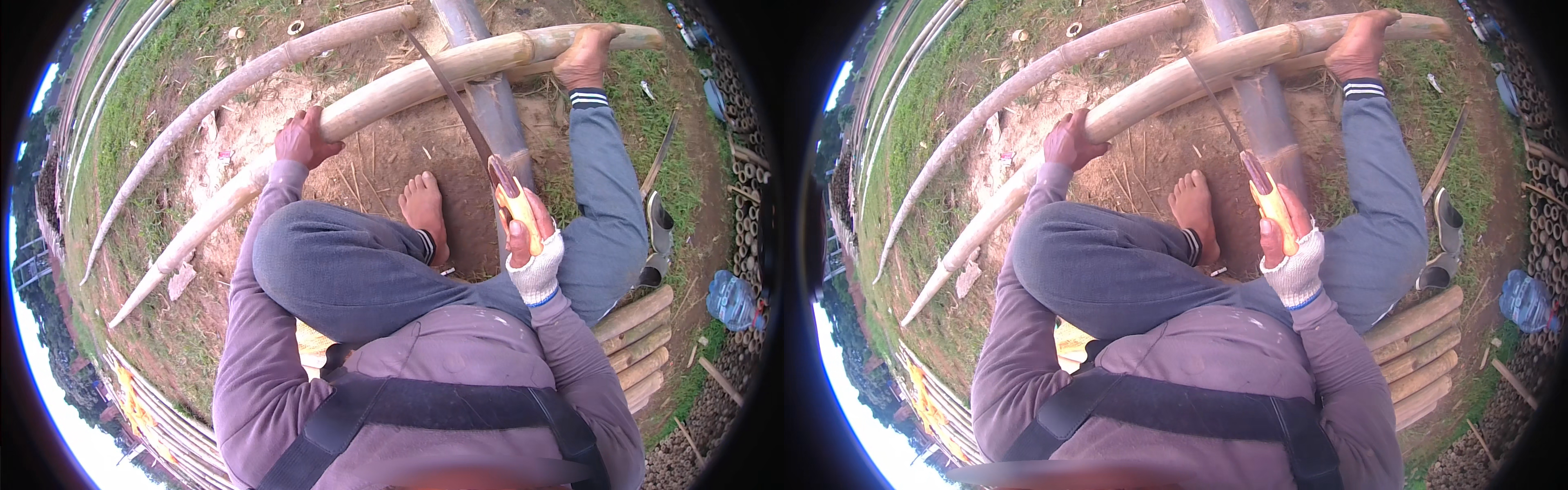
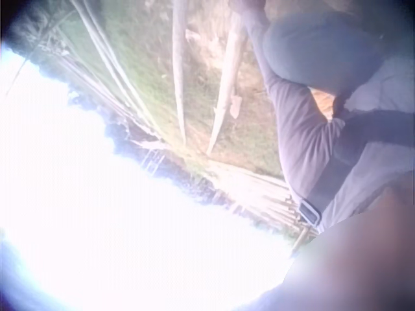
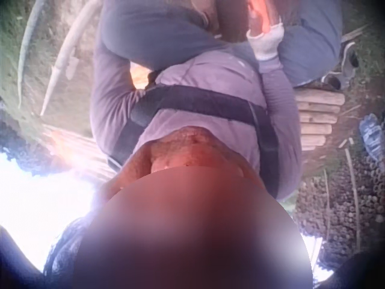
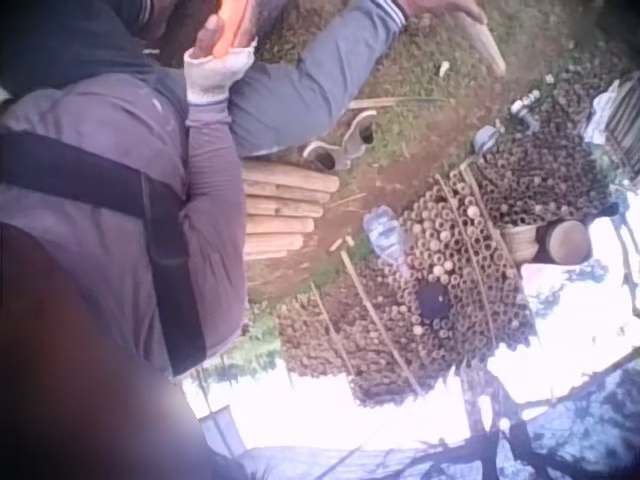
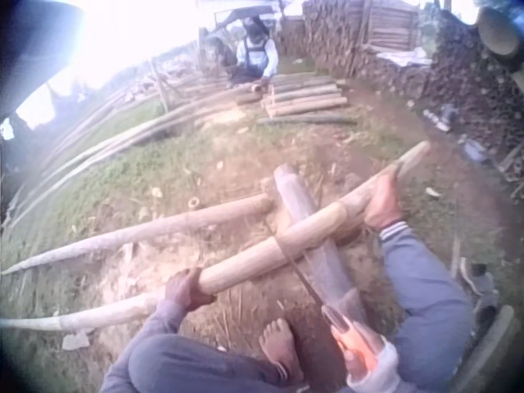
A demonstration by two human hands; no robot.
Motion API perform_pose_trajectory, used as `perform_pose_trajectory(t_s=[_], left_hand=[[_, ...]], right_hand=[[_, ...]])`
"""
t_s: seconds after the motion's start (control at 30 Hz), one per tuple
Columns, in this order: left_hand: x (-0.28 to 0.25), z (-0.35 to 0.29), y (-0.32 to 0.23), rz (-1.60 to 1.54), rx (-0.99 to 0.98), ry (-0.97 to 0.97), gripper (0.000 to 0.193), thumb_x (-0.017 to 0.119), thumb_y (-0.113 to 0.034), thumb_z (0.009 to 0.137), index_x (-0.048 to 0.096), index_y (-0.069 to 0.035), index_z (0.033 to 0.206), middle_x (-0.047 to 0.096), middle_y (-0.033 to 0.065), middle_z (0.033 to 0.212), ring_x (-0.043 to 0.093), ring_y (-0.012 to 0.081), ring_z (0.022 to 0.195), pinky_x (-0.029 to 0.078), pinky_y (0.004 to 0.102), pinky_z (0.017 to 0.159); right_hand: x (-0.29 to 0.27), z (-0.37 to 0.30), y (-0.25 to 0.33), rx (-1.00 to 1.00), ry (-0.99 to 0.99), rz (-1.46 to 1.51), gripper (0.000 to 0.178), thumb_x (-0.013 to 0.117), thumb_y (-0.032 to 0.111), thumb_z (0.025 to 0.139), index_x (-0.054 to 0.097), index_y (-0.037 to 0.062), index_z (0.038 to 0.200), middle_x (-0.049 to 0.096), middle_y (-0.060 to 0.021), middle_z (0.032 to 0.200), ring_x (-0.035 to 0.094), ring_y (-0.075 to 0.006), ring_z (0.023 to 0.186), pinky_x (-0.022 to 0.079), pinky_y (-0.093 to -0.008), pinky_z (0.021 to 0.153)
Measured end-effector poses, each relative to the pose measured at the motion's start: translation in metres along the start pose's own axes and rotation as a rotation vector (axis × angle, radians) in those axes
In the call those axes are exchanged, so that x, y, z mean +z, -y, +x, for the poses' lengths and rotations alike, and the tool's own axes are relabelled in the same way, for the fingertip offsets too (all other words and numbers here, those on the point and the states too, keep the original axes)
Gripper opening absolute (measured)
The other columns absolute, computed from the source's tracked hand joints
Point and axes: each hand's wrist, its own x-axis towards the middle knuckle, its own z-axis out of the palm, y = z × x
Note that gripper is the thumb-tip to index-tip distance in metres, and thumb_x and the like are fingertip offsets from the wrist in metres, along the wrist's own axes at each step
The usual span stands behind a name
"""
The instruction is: The person sits on the ground and uses a hand saw to cut a long bamboo pole into shorter sections. The person positions the pole between their legs, saws through it, and sets the cut pieces aside.
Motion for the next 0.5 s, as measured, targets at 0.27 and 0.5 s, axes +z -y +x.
perform_pose_trajectory(t_s=[0.27, 0.5], left_hand=[[-0.004, 0.007, -0.001, 0.01, -0.053, 0.058, 0.083, 0.091, -0.055, 0.07, 0.058, -0.016, 0.135, 0.074, 0.0168, 0.113, 0.075, 0.0367, 0.102, 0.06, 0.0491, 0.088], [0.008, 0.003, 0.005, -0.008, -0.025, 0.03, 0.084, 0.09, -0.053, 0.069, 0.058, -0.017, 0.137, 0.074, 0.016, 0.114, 0.075, 0.0365, 0.102, 0.06, 0.0486, 0.09]], right_hand=[[0.069, 0.119, 0.011, -0.244, -0.126, -0.111, 0.042, 0.075, 0.019, 0.1, 0.066, -0.0043, 0.134, 0.076, -0.0251, 0.113, 0.077, -0.0305, 0.103, 0.059, -0.0368, 0.089], [0.0, 0.005, 0.01, -0.205, -0.05, -0.163, 0.049, 0.075, 0.022, 0.1, 0.062, -0.0084, 0.137, 0.074, -0.0235, 0.124, 0.075, -0.0317, 0.111, 0.057, -0.0383, 0.096]])
